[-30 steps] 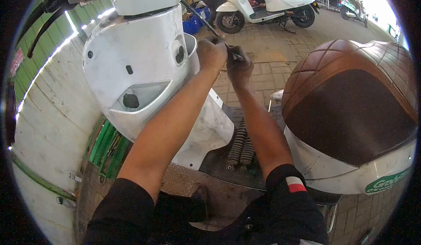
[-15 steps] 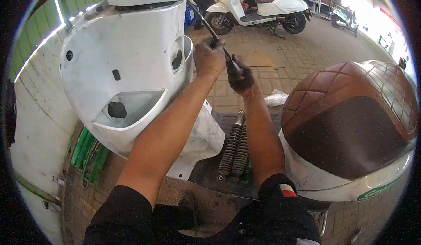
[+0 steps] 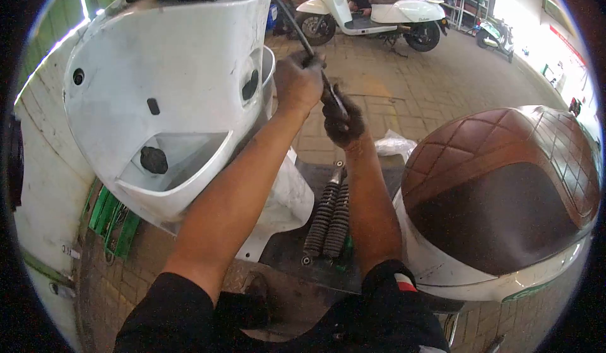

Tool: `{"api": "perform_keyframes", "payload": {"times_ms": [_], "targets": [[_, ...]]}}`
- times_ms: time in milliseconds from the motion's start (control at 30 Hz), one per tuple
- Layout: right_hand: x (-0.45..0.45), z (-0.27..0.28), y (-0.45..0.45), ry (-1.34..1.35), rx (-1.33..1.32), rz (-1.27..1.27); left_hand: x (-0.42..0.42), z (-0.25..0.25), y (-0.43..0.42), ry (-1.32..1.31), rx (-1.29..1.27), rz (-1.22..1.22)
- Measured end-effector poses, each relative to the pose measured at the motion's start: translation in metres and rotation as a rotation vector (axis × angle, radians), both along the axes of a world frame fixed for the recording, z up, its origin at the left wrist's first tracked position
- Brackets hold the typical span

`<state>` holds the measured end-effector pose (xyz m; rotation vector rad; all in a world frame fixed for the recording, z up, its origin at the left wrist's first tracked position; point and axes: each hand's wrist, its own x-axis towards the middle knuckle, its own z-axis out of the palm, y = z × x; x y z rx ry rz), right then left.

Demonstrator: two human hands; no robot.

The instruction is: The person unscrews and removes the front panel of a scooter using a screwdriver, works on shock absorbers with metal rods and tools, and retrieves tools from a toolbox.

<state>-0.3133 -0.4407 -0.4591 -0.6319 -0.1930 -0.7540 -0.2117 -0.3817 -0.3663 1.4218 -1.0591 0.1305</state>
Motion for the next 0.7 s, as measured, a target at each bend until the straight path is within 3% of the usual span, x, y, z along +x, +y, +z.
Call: {"api": "perform_keyframes", "payload": {"times_ms": [33, 100, 133, 233, 267, 333, 467, 567, 633, 667, 700], "targets": [[0.0, 0.001, -0.002, 0.07, -0.071, -0.089, 0.002, -0.003, -0.006, 0.012, -0.038, -0.013], [0.01, 0.008, 0.017, 0.218, -0.309, -0.562, 0.001, 0.0, -0.006, -0.013, -0.024, -0.017], [0.015, 0.011, 0.017, 0.219, -0.315, -0.561, 0.002, 0.002, -0.005, -0.041, -0.008, -0.018], [0.021, 0.011, 0.016, 0.401, -0.845, -1.553, -0.001, 0.003, -0.007, 0.04, 0.08, -0.164], [0.018, 0.008, 0.014, 0.405, -0.847, -1.554, 0.0, 0.003, -0.008, 0.043, 0.081, -0.167], [0.007, 0.003, 0.01, 0.374, -0.014, -0.604, 0.001, 0.0, -0.01, 0.024, 0.08, -0.12], [0.003, -0.02, -0.009, 0.251, -0.076, -0.504, -0.008, 0.012, 0.009, -0.025, -0.061, -0.045], [0.008, -0.017, -0.014, 0.165, -0.134, -0.428, -0.002, 0.009, 0.006, -0.037, 0.062, -0.07], [0.014, 0.004, 0.013, 0.393, -1.007, -1.346, 0.003, 0.002, 0.001, -0.053, 0.097, -0.014], [0.012, 0.002, 0.011, 0.394, -1.015, -1.343, 0.001, 0.006, 0.006, -0.047, 0.093, -0.012], [0.009, -0.001, 0.008, 0.39, -0.806, -1.154, 0.001, 0.01, 0.01, 0.002, 0.078, -0.072]]}}
